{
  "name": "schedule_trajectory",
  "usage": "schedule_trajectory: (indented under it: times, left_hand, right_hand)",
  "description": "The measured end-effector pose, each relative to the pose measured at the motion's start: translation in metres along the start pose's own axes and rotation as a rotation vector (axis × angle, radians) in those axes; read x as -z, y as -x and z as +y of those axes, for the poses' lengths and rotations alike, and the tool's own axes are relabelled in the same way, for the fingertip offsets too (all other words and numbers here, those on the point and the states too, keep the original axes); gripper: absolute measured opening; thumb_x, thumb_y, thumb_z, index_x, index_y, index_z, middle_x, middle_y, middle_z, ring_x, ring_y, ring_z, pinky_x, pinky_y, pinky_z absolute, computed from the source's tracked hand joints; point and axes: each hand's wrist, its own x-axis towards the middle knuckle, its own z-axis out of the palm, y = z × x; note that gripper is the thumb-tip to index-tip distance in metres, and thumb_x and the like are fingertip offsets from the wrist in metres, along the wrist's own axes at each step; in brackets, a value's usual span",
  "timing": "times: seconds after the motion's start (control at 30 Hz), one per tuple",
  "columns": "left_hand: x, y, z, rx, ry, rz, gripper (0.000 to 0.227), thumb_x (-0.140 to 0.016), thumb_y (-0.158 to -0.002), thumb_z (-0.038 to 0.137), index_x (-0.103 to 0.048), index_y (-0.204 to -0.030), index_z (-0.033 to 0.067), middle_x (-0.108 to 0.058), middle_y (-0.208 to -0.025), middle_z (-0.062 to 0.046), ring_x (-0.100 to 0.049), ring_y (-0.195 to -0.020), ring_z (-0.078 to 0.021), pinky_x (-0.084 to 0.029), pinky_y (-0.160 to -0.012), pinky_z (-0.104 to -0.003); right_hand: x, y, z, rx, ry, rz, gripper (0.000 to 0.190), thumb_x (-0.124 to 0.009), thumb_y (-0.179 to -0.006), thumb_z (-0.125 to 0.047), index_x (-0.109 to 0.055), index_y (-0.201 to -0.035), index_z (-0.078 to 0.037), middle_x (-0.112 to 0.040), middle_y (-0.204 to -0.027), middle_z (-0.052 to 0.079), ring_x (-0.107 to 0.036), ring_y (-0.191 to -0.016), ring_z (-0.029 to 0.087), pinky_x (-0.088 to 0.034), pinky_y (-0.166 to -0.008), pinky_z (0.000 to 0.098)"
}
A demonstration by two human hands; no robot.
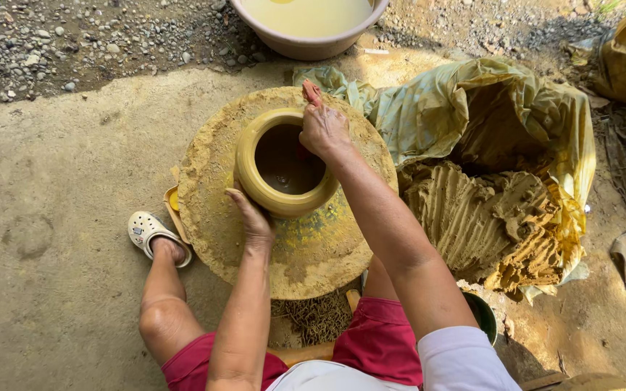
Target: The person shapes a piece of clay on a manual pottery wheel by hand, periodically dipping a red tool into a bucket of water and applying it to the inner and outer walls of the clay vessel to smooth and form the cylinder.
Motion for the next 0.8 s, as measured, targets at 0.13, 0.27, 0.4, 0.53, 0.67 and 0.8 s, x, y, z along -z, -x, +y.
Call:
schedule_trajectory:
  times: [0.13,0.27,0.4,0.53,0.67,0.8]
  left_hand:
    - [-0.01,0.02,-0.017,-0.043,0.069,0.029,0.105,-0.026,-0.089,0.087,-0.013,-0.164,0.0142,-0.021,-0.17,-0.015,-0.018,-0.158,-0.0334,-0.018,-0.129,-0.053]
    - [-0.002,0.019,-0.03,0.008,0.164,0.073,0.095,-0.022,-0.096,0.078,-0.021,-0.164,0.0116,-0.029,-0.167,-0.012,-0.024,-0.156,-0.0301,-0.02,-0.128,-0.048]
    - [0.062,0.008,-0.019,-0.42,-0.653,-0.098,0.077,-0.013,-0.116,0.069,-0.014,-0.167,0.0113,-0.019,-0.176,-0.012,-0.015,-0.166,-0.0281,-0.015,-0.139,-0.048]
    - [0.161,-0.052,0.015,-0.029,-1.294,0.524,0.077,-0.069,-0.099,0.048,-0.034,-0.161,0.0171,-0.031,-0.171,-0.016,-0.025,-0.161,-0.0341,-0.024,-0.133,-0.053]
    - [0.227,-0.079,-0.006,0.281,-0.638,0.34,0.108,-0.074,-0.088,0.045,-0.003,-0.163,0.0156,-0.011,-0.167,-0.023,-0.016,-0.151,-0.0411,-0.021,-0.118,-0.062]
    - [0.228,-0.059,-0.047,0.156,-0.644,0.372,0.113,-0.082,-0.082,0.046,-0.013,-0.164,0.0077,-0.03,-0.167,-0.024,-0.031,-0.153,-0.039,-0.027,-0.127,-0.053]
  right_hand:
    - [0.003,0.0,0.007,0.165,0.021,0.021,0.025,-0.067,-0.084,-0.007,-0.067,-0.107,0.002,-0.072,-0.1,0.02,-0.074,-0.086,0.031,-0.062,-0.077,0.0429]
    - [0.003,0.004,0.005,0.164,0.052,-0.009,0.032,-0.067,-0.086,-0.01,-0.064,-0.116,0.003,-0.072,-0.102,0.022,-0.073,-0.09,0.033,-0.061,-0.082,0.0449]
    - [0.0,0.002,0.006,0.18,0.057,0.017,0.032,-0.068,-0.086,-0.01,-0.065,-0.115,0.003,-0.072,-0.104,0.022,-0.073,-0.093,0.033,-0.06,-0.085,0.0453]
    - [-0.001,0.009,0.007,0.153,0.056,0.072,0.041,-0.07,-0.082,-0.011,-0.063,-0.119,0.006,-0.072,-0.104,0.023,-0.073,-0.094,0.035,-0.06,-0.082,0.0467]
    - [0.006,0.019,0.009,0.143,0.044,0.079,0.03,-0.07,-0.083,-0.013,-0.072,-0.109,0.001,-0.073,-0.109,0.023,-0.072,-0.103,0.038,-0.058,-0.091,0.0465]
    - [0.01,0.03,0.01,0.015,0.01,0.048,0.035,-0.072,-0.082,-0.016,-0.07,-0.113,0.001,-0.071,-0.112,0.025,-0.07,-0.105,0.04,-0.057,-0.091,0.048]
